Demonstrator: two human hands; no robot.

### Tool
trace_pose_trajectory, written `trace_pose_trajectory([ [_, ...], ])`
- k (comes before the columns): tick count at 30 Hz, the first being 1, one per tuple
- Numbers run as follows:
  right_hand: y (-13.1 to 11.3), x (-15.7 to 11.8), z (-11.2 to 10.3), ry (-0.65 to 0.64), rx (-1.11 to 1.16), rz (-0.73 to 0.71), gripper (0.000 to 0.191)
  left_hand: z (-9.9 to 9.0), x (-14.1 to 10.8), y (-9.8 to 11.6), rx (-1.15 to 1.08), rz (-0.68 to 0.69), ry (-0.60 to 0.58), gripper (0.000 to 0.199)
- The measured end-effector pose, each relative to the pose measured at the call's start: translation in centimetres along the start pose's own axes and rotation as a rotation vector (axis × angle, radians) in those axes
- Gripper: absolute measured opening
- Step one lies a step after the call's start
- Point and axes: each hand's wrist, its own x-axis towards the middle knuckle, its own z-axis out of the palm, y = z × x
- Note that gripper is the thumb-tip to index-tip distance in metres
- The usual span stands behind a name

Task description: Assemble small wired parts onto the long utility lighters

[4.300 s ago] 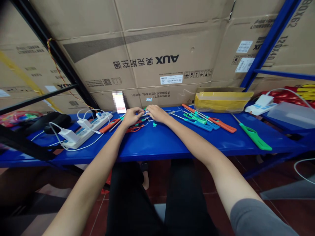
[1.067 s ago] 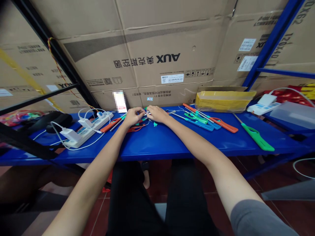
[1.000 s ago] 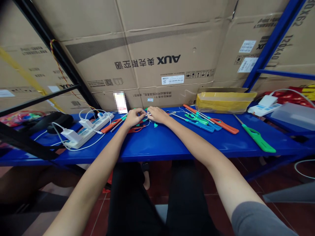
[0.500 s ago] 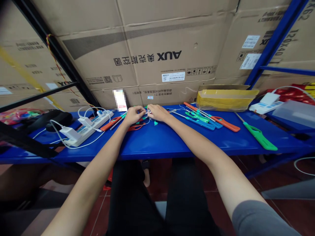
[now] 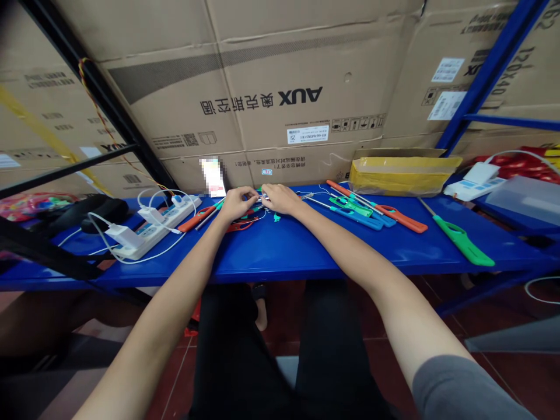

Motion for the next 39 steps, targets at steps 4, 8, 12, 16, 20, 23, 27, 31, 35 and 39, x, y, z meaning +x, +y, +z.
trace_pose_trajectory([
  [4,-0.2,0.0,-0.1,-0.019,0.006,0.026,0.024,0.0,0.0,0.0,0.003,0.008,0.0,0.014],
  [8,-0.2,-0.1,-0.1,-0.019,0.001,0.015,0.022,0.0,0.0,0.0,0.009,0.005,0.001,0.014],
  [12,-0.1,-0.1,0.2,0.023,-0.018,0.004,0.022,0.0,0.0,0.0,0.016,-0.003,-0.006,0.014],
  [16,-0.1,-0.1,0.3,0.023,-0.019,0.044,0.031,-0.1,0.0,0.1,0.017,0.004,-0.009,0.015],
  [20,-0.3,-0.1,0.2,0.022,-0.007,0.078,0.042,0.0,-0.1,0.4,0.022,0.023,-0.008,0.015],
  [23,-0.3,-0.2,0.1,0.031,-0.004,0.065,0.038,0.1,0.0,0.4,0.022,0.029,-0.012,0.015],
  [27,-0.3,-0.2,0.0,0.042,-0.017,0.019,0.031,0.1,0.0,0.2,0.024,0.031,-0.01,0.014],
  [31,-0.1,-0.1,0.1,0.04,-0.021,-0.011,0.029,0.1,0.0,0.2,0.017,0.029,0.0,0.014],
  [35,0.2,0.0,0.5,0.041,-0.036,-0.034,0.026,0.0,0.0,0.3,0.02,0.022,0.007,0.014],
  [39,0.5,0.1,0.9,0.06,-0.063,-0.056,0.022,-0.1,0.0,0.4,0.035,0.033,0.004,0.015],
])
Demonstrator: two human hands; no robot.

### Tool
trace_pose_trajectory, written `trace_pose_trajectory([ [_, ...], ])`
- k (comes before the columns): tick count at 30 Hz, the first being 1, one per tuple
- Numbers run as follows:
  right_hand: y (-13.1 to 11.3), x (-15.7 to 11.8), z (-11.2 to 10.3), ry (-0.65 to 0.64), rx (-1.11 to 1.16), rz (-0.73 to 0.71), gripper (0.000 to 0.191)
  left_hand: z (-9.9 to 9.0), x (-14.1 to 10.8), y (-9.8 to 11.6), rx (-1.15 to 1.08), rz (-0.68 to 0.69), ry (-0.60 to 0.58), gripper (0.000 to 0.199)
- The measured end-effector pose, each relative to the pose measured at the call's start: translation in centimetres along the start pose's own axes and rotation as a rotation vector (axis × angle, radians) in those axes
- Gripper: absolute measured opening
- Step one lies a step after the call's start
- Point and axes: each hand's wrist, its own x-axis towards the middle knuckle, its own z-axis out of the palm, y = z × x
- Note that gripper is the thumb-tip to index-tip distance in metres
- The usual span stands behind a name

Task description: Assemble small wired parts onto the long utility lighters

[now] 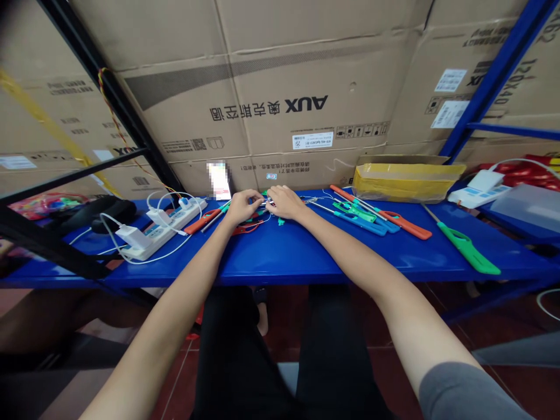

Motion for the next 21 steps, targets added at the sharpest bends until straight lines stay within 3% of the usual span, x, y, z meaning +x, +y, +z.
trace_pose_trajectory([
  [10,-0.01,-0.07,0.24,0.05,0.018,-0.005,0.027,-0.12,0.16,-0.17,0.032,0.0,0.048,0.012],
  [21,-0.24,0.01,0.41,0.013,-0.044,0.019,0.025,-0.14,0.22,-0.35,0.031,0.001,0.036,0.011],
])
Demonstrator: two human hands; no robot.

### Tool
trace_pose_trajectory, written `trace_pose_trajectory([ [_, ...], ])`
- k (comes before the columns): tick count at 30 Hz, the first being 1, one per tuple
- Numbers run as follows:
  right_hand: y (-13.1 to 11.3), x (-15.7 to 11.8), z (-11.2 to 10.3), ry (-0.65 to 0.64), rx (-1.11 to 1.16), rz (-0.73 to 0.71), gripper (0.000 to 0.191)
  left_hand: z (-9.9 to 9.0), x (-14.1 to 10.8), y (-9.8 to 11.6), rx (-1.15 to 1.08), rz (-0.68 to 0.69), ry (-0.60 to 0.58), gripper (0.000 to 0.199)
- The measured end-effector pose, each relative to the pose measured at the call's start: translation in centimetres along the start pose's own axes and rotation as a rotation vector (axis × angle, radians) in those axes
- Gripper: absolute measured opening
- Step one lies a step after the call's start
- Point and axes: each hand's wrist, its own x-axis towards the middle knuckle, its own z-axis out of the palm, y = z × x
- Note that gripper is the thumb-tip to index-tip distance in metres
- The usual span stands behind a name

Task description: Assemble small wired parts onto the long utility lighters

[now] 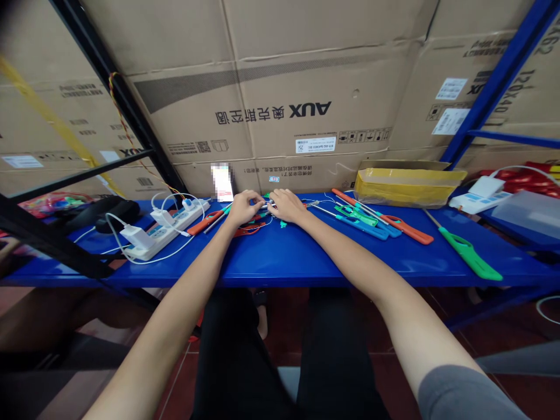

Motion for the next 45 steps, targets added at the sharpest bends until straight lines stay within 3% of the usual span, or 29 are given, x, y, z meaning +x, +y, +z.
trace_pose_trajectory([
  [32,-3.1,-0.3,0.0,-0.087,0.04,0.226,0.034,0.4,0.0,-0.4,0.022,-0.013,0.036,0.015],
  [38,-1.2,-0.6,-0.4,-0.092,0.125,0.299,0.032,-0.7,0.0,-1.3,0.027,-0.06,0.104,0.016],
  [45,1.0,-0.7,-1.3,0.023,0.166,0.212,0.029,-0.5,0.0,-1.5,-0.015,-0.027,0.059,0.011],
])
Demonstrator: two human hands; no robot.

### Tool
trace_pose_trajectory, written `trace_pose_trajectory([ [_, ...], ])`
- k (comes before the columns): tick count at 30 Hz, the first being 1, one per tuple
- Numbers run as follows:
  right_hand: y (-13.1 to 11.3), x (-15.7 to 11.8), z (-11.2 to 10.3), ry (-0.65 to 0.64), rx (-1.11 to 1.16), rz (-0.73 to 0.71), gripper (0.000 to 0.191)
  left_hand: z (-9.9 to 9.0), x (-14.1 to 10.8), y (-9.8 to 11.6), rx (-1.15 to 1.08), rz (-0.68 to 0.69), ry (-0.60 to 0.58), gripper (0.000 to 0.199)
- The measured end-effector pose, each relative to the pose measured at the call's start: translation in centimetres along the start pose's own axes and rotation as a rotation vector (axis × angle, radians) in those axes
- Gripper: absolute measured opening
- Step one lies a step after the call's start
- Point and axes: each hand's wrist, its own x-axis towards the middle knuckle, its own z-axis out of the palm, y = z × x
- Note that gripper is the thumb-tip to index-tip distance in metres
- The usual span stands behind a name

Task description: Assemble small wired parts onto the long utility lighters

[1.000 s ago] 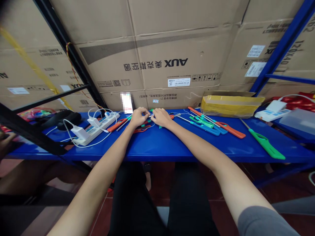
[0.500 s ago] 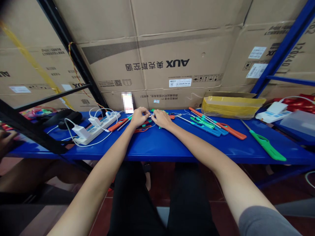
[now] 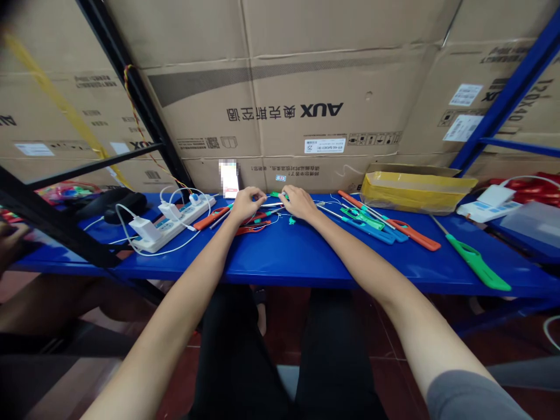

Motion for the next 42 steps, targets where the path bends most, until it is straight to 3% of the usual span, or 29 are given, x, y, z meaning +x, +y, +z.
trace_pose_trajectory([
  [6,-0.3,-0.2,0.7,-0.049,-0.086,-0.067,0.026,0.2,-0.3,0.6,-0.007,0.019,-0.006,0.011],
  [11,-0.6,-0.5,0.6,-0.077,-0.109,-0.077,0.027,0.3,-0.5,1.1,-0.053,-0.003,-0.044,0.022],
  [16,-0.7,-0.6,0.6,-0.108,-0.111,-0.088,0.028,0.7,-0.5,1.5,-0.058,0.001,-0.068,0.015],
  [42,-0.8,-0.1,1.0,-0.126,-0.121,-0.169,0.038,1.5,-0.5,1.3,-0.05,0.011,-0.103,0.019],
])
